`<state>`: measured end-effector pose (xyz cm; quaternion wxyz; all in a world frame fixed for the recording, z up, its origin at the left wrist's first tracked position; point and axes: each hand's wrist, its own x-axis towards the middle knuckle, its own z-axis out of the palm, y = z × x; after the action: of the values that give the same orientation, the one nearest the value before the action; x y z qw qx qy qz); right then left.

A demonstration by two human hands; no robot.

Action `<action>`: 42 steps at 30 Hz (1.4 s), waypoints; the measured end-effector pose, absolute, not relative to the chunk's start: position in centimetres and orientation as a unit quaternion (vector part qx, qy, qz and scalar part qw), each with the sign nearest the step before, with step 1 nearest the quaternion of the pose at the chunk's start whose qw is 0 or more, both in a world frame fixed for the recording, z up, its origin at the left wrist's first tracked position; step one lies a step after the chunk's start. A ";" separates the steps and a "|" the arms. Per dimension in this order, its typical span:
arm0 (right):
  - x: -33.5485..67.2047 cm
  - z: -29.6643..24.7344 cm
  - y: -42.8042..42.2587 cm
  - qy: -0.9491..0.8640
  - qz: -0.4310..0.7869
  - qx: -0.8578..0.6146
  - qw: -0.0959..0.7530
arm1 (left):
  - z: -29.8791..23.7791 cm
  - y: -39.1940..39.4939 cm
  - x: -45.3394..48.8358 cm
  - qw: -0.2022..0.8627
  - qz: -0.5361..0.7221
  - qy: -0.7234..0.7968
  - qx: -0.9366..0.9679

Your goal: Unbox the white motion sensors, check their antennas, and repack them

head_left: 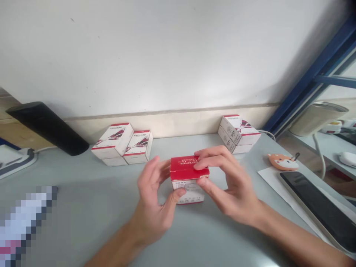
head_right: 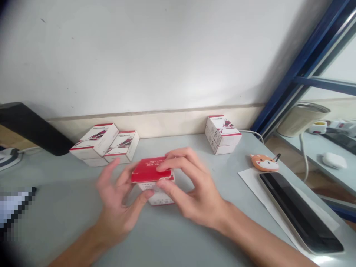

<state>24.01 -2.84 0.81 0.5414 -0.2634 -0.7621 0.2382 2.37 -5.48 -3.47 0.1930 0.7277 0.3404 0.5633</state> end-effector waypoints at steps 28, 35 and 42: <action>21.1 -3.0 -2.9 -0.737 0.363 -0.353 0.448 | -1.5 -2.1 -0.6 0.505 0.628 0.412 0.425; 17.6 -0.1 -1.5 -0.795 0.172 -0.355 0.460 | -1.1 -1.6 -1.5 0.285 0.656 0.516 0.472; 10.2 0.5 4.3 -0.908 -0.078 -0.269 0.312 | -2.2 1.1 -7.0 -0.041 0.631 0.657 0.410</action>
<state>10.19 4.28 0.52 0.3118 -0.2694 -0.9078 -0.0784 -7.01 1.08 -2.17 -0.0407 0.4101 0.6572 0.6311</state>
